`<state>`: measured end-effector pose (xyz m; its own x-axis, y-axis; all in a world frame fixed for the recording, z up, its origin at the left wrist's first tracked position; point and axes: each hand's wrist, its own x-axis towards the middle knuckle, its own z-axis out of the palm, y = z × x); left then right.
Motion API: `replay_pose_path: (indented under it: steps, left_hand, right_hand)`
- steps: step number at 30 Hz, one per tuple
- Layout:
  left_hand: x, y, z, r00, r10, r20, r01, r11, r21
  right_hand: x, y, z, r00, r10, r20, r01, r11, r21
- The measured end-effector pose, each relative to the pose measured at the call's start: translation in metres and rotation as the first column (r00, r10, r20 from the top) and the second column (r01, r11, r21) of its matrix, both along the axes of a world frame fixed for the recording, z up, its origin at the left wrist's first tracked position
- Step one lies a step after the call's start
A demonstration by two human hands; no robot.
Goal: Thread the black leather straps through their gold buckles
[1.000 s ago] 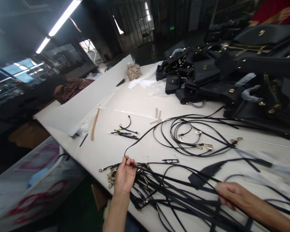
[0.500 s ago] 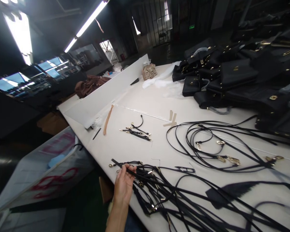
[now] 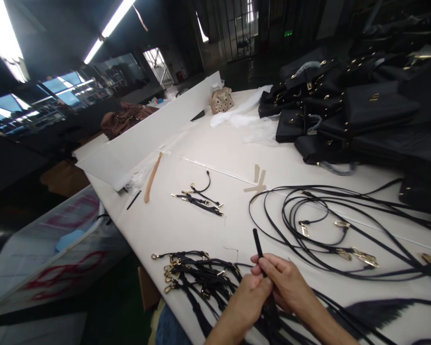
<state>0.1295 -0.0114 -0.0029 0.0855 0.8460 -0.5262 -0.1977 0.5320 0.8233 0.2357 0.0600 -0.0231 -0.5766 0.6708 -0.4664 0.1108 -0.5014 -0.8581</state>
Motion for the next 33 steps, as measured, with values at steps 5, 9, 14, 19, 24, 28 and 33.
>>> replay_pose_path:
  steps: [5, 9, 14, 19, 24, 28, 33]
  left_hand:
    - [-0.090, 0.035, -0.018, 0.591, -0.037, -0.806, 0.232, 0.964, 0.126]
    - [-0.147, 0.077, -0.057, 0.345, 0.061, -0.937, 0.183, 0.974, 0.131]
    - [-0.170, 0.112, -0.089, 0.227, 0.030, -0.973, 0.236, 0.968, 0.085]
    - [-0.160, 0.120, -0.073, 0.258, 0.043, -0.965, 0.232, 0.967, 0.105]
    - [-0.116, 0.084, -0.023, 0.517, 0.028, -0.856, 0.208, 0.965, 0.157]
    - [-0.065, 0.031, 0.025, 0.767, 0.009, -0.642, 0.128, 0.978, 0.167]
    - [-0.011, -0.019, 0.066, 0.970, 0.207, -0.130, -0.190, 0.973, 0.132]
  right_hand:
    - [0.019, 0.014, -0.008, 0.986, -0.166, 0.002, 0.165, 0.983, -0.076]
    - [0.025, 0.012, -0.012, 0.972, -0.235, -0.031, 0.213, 0.924, -0.318]
    - [0.032, 0.008, -0.007, 0.972, -0.222, -0.075, 0.163, 0.870, -0.466]
    - [0.049, 0.006, -0.004, 0.977, -0.182, -0.107, 0.115, 0.883, -0.454]
    - [0.070, -0.004, 0.000, 0.991, -0.128, -0.030, 0.108, 0.923, -0.370]
    - [0.083, -0.017, 0.017, 0.998, -0.063, -0.016, 0.057, 0.966, -0.252]
    - [0.096, -0.034, 0.044, 0.987, 0.138, -0.078, -0.147, 0.981, -0.130]
